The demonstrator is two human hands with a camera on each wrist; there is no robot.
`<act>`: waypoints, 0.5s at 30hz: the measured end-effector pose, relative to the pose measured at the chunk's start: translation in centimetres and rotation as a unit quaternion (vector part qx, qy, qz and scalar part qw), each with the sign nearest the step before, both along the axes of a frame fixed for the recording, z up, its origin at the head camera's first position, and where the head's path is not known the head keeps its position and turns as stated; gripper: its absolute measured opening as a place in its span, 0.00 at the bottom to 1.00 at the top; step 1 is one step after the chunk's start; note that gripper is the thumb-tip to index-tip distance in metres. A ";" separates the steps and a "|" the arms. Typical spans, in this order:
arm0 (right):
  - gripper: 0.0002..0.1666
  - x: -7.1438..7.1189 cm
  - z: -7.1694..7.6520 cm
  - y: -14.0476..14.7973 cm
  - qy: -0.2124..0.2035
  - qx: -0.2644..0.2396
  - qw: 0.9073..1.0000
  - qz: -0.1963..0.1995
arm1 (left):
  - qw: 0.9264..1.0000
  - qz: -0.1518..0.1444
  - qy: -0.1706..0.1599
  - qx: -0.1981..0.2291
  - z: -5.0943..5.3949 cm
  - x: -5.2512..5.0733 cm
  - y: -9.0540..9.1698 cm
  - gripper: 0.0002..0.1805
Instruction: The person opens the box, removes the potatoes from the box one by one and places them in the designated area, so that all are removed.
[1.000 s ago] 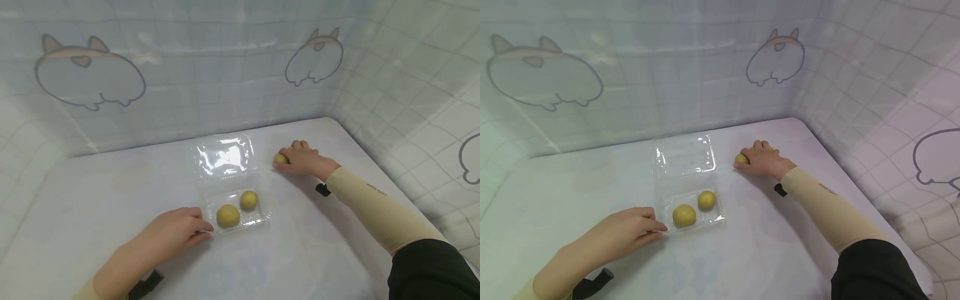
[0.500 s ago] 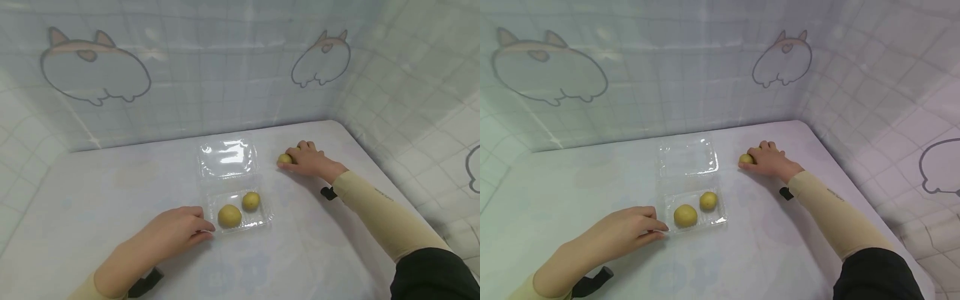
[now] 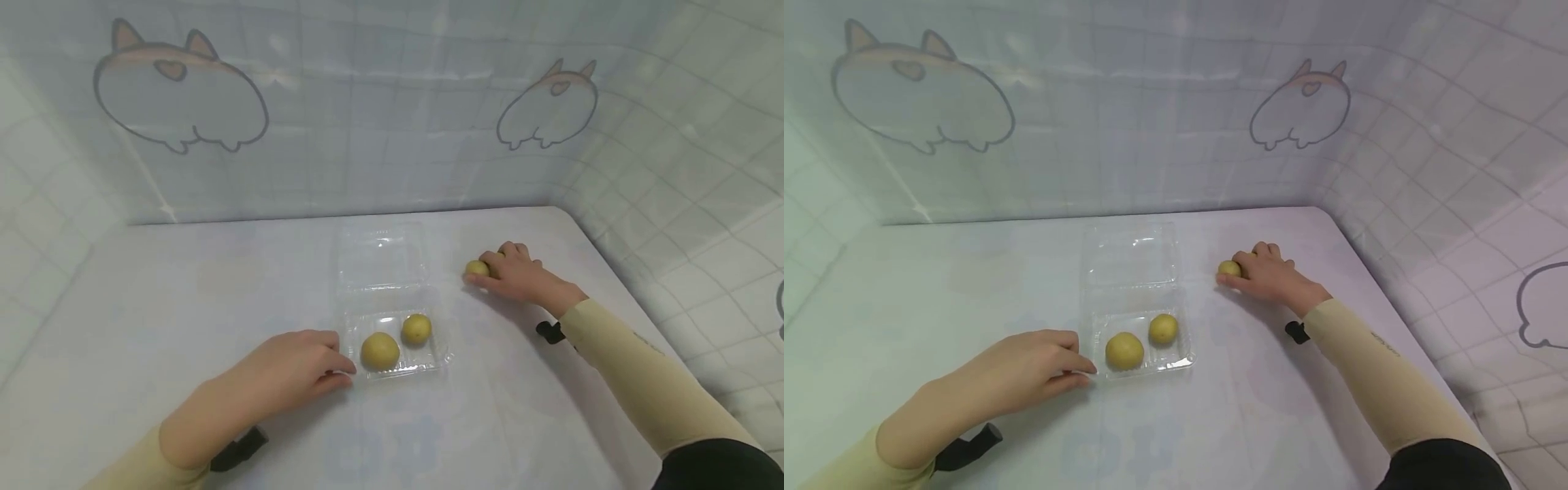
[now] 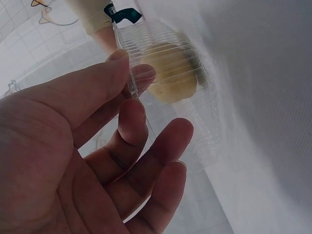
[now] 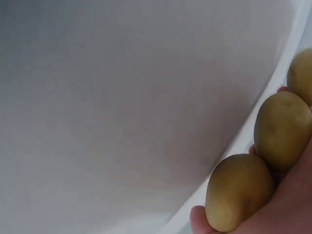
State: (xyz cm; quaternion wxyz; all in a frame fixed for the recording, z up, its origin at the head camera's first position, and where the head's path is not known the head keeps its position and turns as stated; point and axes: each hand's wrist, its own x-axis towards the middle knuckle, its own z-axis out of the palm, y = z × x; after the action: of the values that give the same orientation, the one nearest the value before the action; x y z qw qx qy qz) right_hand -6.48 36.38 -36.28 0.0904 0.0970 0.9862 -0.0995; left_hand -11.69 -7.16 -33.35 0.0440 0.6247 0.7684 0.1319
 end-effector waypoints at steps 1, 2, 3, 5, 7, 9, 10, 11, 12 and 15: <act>0.49 0.2 0.2 0.0 0.004 -0.008 1.000 0.000 | 1.000 -0.002 0.002 -0.001 0.0 0.1 0.1 0.03; 0.48 0.5 0.5 -0.1 0.009 -0.019 1.000 0.001 | 1.000 -0.003 0.002 -0.002 0.0 0.1 0.2 0.03; 0.46 0.7 0.9 -0.3 0.016 -0.031 0.999 0.006 | 1.000 -0.005 0.002 -0.003 0.0 0.2 0.3 0.03; 0.41 1.2 2.0 -0.9 0.033 -0.061 0.997 0.019 | 1.000 -0.007 0.001 -0.004 0.1 0.2 0.4 0.03; 0.35 1.6 3.4 -2.1 0.051 -0.092 0.994 0.040 | 1.000 -0.007 0.000 -0.004 0.2 0.3 0.6 0.03; 0.30 2.0 4.9 -4.0 0.067 -0.120 0.988 0.071 | 1.000 -0.007 0.001 -0.005 0.4 0.2 0.7 0.03; 0.28 2.1 5.5 -5.2 0.073 -0.128 0.985 0.087 | 1.000 -0.007 0.002 -0.006 0.5 0.2 0.7 0.03; 0.27 2.2 6.0 -6.5 0.077 -0.132 0.983 0.105 | 1.000 -0.008 0.004 -0.006 0.5 0.2 0.7 0.02; 0.27 2.2 6.5 -8.0 0.079 -0.132 0.980 0.124 | 1.000 -0.009 0.006 -0.005 0.6 0.1 0.7 0.01; 0.29 2.1 7.2 -12.6 0.076 -0.111 0.976 0.170 | 1.000 -0.013 0.012 -0.002 0.5 0.0 0.8 0.02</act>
State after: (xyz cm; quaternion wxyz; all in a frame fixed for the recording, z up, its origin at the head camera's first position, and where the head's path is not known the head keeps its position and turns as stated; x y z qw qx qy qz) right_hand -4.37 23.78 -29.06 0.0410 -0.0901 0.9751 -0.1986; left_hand -11.68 -6.34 -32.85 0.0380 0.6360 0.7610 0.1221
